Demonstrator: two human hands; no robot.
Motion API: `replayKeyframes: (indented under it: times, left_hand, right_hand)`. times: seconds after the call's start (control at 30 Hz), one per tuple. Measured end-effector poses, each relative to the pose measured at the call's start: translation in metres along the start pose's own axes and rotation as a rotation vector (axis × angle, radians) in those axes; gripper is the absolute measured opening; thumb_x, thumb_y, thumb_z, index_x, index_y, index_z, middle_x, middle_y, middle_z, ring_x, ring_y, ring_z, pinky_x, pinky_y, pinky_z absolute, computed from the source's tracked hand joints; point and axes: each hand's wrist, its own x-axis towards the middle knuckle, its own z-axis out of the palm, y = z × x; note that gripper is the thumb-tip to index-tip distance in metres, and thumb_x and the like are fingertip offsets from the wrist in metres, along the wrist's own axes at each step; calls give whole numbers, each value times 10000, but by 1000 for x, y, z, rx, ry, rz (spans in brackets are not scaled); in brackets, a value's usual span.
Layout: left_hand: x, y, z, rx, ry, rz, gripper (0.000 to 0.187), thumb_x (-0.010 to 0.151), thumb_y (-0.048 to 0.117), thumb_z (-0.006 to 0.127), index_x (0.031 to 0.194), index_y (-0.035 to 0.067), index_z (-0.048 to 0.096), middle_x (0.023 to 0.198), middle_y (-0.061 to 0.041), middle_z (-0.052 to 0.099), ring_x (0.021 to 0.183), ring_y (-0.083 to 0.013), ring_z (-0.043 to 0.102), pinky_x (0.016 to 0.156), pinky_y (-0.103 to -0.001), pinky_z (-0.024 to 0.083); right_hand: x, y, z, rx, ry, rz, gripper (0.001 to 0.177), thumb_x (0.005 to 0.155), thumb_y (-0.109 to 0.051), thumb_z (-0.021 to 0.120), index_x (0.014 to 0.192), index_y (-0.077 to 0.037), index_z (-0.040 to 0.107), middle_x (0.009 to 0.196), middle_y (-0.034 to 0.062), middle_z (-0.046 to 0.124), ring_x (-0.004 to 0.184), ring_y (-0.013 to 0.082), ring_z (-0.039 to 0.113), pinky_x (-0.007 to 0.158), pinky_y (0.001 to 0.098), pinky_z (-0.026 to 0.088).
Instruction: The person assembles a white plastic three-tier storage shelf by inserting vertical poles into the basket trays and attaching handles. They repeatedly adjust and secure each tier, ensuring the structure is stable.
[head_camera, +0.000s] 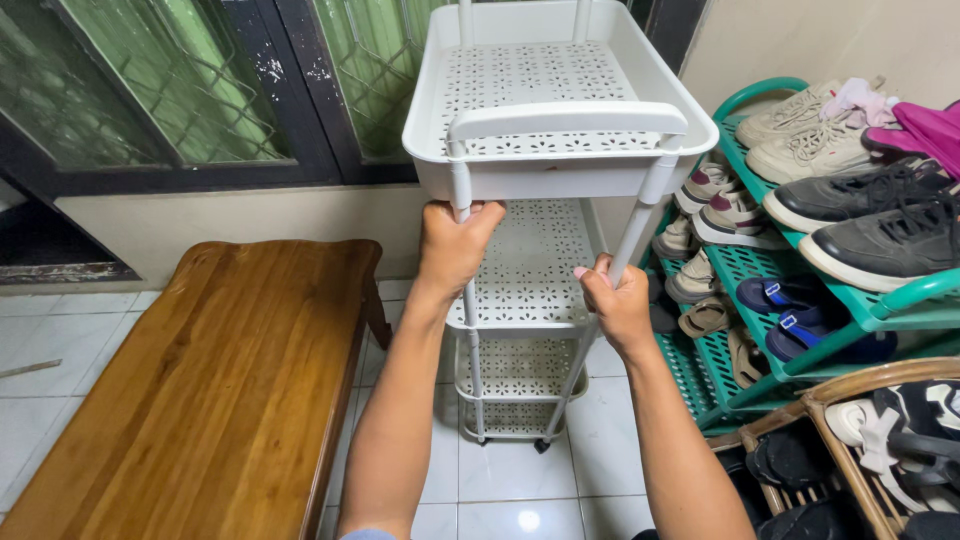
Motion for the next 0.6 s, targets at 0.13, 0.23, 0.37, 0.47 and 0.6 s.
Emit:
replayKeyframes:
  times: [0.13,0.23,0.37,0.47,0.6]
  left_hand:
    - [6,4,-11,-151,-141,-213,326,839,48,691,621,142,467,542,73,452,425,-32,371,404,-260,287]
    - [8,5,-16,-244,-240,-224,332,842,35,682,637,159,452,545,77,421,416,-31,338,395,-253,269]
    - [4,3,-17,-217,-243,-175,356,865,69,700,628,148,447,550,74,425,440,-36,346,418,-252,291]
    - [-1,3,-17,-173,-223,-117,360,908,133,745,667,121,478,598,50,460,518,-53,410,496,-256,356]
    - [-15,-6,-30,-122,-207,-4,231,891,208,753,986,65,597,857,-24,593,771,-93,563,729,-267,489]
  right_hand:
    - [0,-1,0,9,-6,15,383,941,-73,676,679,-134,403,568,-73,413,485,30,332,446,241,268]
    - [0,-1,1,19,-7,8,382,941,-71,674,684,-136,399,568,-74,410,485,31,335,448,242,277]
    - [-1,0,1,10,-10,-8,382,943,-70,674,685,-136,399,566,-72,410,483,34,345,452,242,294]
    - [-1,0,2,6,-4,-8,376,944,-66,672,683,-131,408,567,-69,412,483,36,347,453,243,294]
    - [-1,-2,2,9,-18,-25,376,948,-66,672,688,-131,408,572,-65,424,488,36,348,459,243,295]
